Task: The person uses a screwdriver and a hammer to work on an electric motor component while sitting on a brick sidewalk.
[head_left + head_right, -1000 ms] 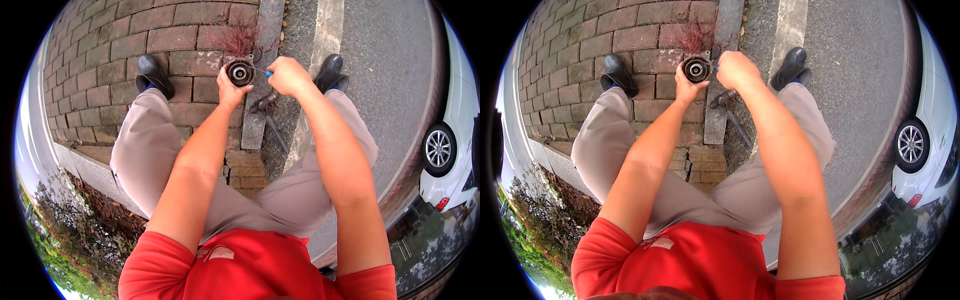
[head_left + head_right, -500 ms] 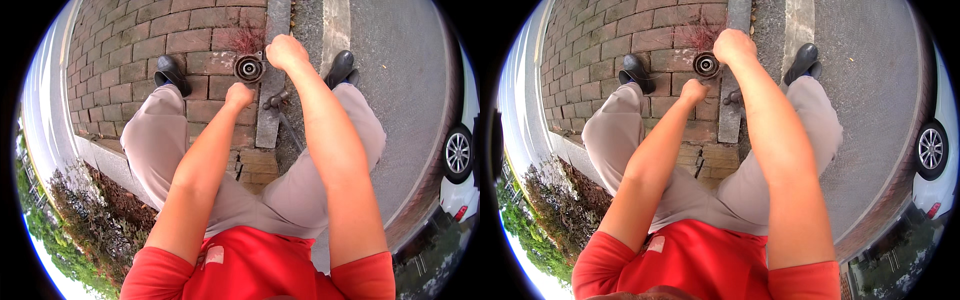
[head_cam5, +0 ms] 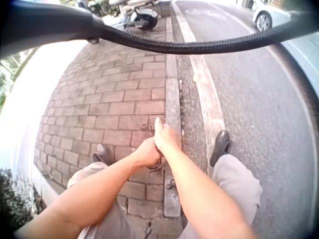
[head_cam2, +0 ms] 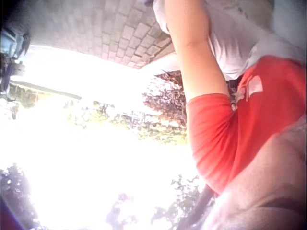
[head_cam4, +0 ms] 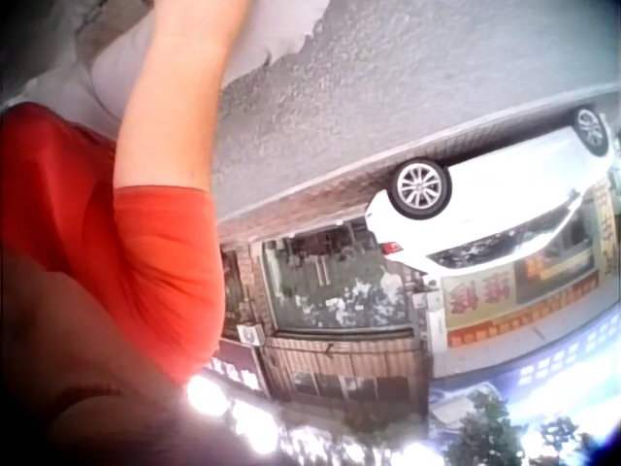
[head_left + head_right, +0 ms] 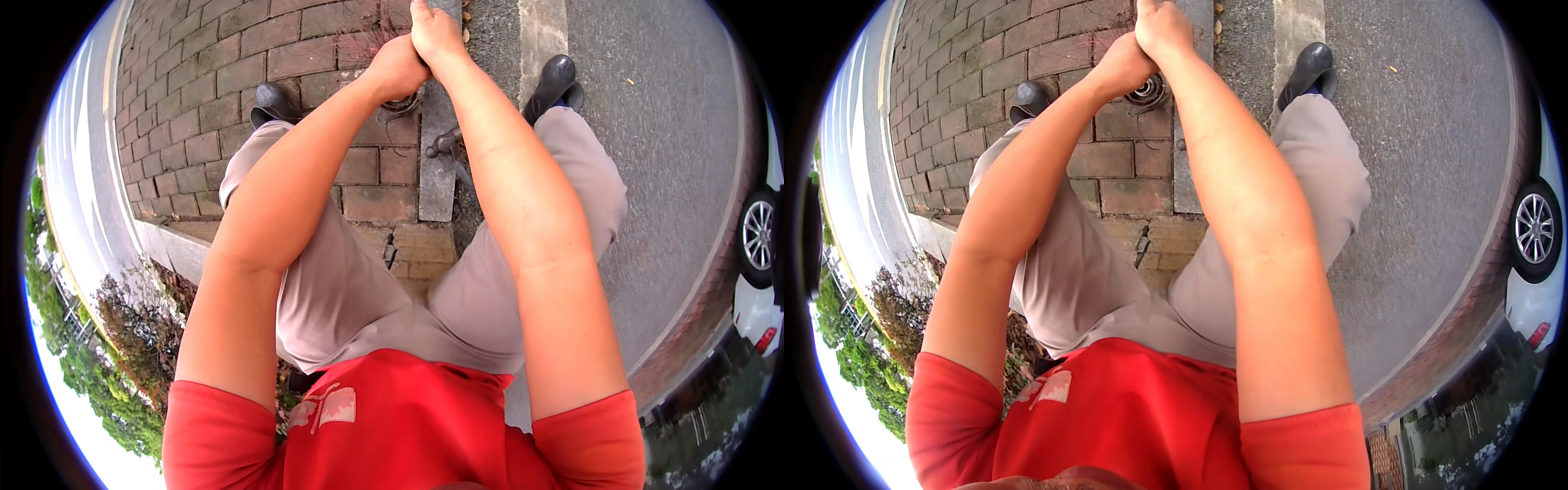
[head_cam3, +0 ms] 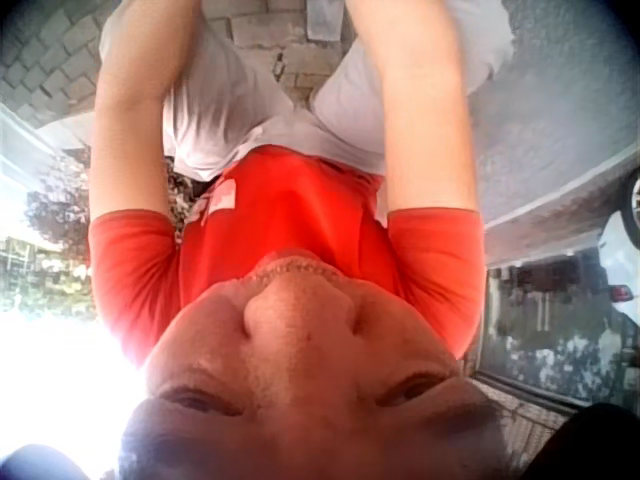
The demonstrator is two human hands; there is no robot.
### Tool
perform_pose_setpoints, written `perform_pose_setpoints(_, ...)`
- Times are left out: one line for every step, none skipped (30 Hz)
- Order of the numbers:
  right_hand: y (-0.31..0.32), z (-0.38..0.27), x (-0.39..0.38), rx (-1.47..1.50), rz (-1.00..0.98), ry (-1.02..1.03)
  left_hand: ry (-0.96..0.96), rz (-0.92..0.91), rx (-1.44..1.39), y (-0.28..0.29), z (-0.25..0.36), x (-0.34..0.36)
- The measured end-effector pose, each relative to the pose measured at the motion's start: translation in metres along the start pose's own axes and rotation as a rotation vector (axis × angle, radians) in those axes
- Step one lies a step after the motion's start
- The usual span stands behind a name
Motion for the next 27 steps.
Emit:
perform_pose_setpoints(0.0, 0.006, 0.0, 0.284, 0.002, -0.069, -0.021, 0.031, 0.044, 0.001, -0.002, 0.001)
perform_pose_setpoints(0.006, 0.012, -0.001, 0.566, 0.007, -0.14, -0.045, 0.061, 0.088, 0.005, -0.002, 0.002)
perform_pose_setpoints(0.012, 0.019, -0.004, 0.849, 0.011, -0.213, -0.066, 0.092, 0.133, 0.01, -0.004, 0.0)
perform_pose_setpoints(0.019, 0.039, -0.013, 0.547, 0.024, -0.274, -0.066, 0.097, 0.128, 0.013, -0.014, -0.002)
perform_pose_setpoints(0.024, 0.065, -0.022, 0.247, 0.041, -0.32, -0.073, 0.109, 0.126, 0.021, -0.023, 0.0)
perform_pose_setpoints(0.021, 0.097, -0.039, 0.042, -0.075, -0.413, -0.049, 0.08, 0.118, 0.027, -0.025, 0.0)
perform_pose_setpoints(0.013, 0.134, -0.052, -0.221, -0.312, -0.437, -0.031, 0.048, 0.109, 0.032, -0.022, 0.0)
perform_pose_setpoints(-0.001, 0.173, -0.074, -0.4, -0.594, -0.389, -0.05, 0.041, 0.097, 0.035, -0.022, 0.002)
perform_pose_setpoints(-0.014, 0.186, -0.102, -0.504, -0.815, -0.384, -0.047, 0.036, 0.089, 0.036, -0.029, -0.002)
perform_pose_setpoints(-0.026, 0.218, -0.12, -0.542, -0.859, -0.352, -0.072, 0.021, 0.073, 0.034, -0.028, 0.001)
perform_pose_setpoints(-0.039, 0.244, -0.135, -0.577, -0.905, -0.322, -0.089, 0.014, 0.058, 0.029, -0.026, 0.003)
perform_pose_setpoints(-0.05, 0.246, -0.143, -0.575, -0.935, -0.35, -0.089, 0.015, 0.051, 0.027, -0.028, -0.001)
perform_pose_setpoints(-0.062, 0.244, -0.149, -0.573, -0.96, -0.378, -0.094, 0.019, 0.044, 0.026, -0.029, -0.002)
perform_pose_setpoints(-0.071, 0.237, -0.158, -0.571, -0.991, -0.404, -0.031, -0.018, -0.006, 0.024, -0.033, -0.003)
perform_pose_setpoints(-0.074, 0.233, -0.166, -0.511, -0.902, -0.494, -0.025, -0.014, -0.018, 0.022, -0.035, -0.005)
perform_pose_setpoints(-0.073, 0.231, -0.172, -0.451, -0.806, -0.581, -0.026, -0.007, -0.031, 0.021, -0.036, -0.005)
perform_pose_setpoints(-0.069, 0.227, -0.176, -0.39, -0.707, -0.666, -0.027, -0.002, -0.043, 0.021, -0.037, -0.005)
perform_pose_setpoints(-0.074, 0.233, -0.183, -0.422, -0.745, -0.659, -0.013, 0.01, -0.05, 0.021, -0.038, -0.005)
perform_pose_setpoints(-0.074, 0.235, -0.185, -0.413, -0.735, -0.674, -0.006, 0.021, -0.059, 0.021, -0.037, -0.002)
perform_pose_setpoints(-0.073, 0.238, -0.187, -0.405, -0.723, -0.689, -0.001, 0.032, -0.068, 0.022, -0.035, 0.0)
perform_pose_setpoints(-0.071, 0.24, -0.191, -0.396, -0.71, -0.705, -0.001, 0.016, -0.063, 0.021, -0.034, 0.002)
perform_pose_setpoints(-0.069, 0.239, -0.191, -0.363, -0.653, -0.694, -0.007, 0.014, -0.053, 0.024, -0.034, 0.006)
perform_pose_setpoints(-0.062, 0.228, -0.19, -0.33, -0.64, -0.688, 0.012, 0.002, -0.054, 0.022, -0.039, 0.002)
perform_pose_setpoints(-0.056, 0.219, -0.184, -0.297, -0.626, -0.684, 0.042, 0.024, -0.018, 0.023, -0.043, 0.003)
perform_pose_setpoints(-0.048, 0.199, -0.175, -0.266, -0.612, -0.668, 0.06, 0.022, -0.019, 0.027, -0.048, -0.001)
perform_pose_setpoints(-0.03, 0.183, -0.161, -0.212, -0.554, -0.726, 0.035, 0.018, -0.03, 0.026, -0.043, 0.004)
perform_pose_setpoints(-0.033, 0.203, -0.153, -0.146, -0.367, -0.635, 0.01, 0.01, -0.042, 0.023, -0.036, 0.009)
Point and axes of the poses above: each hand's wrist, its own x-axis towards the middle knuckle, its own y-axis out of the back of the hand, z = x × y, the point moved 3 cm from there along x, towards the middle knuckle, and after that the axes turned 3 degrees about y, right-handed, at the moved point
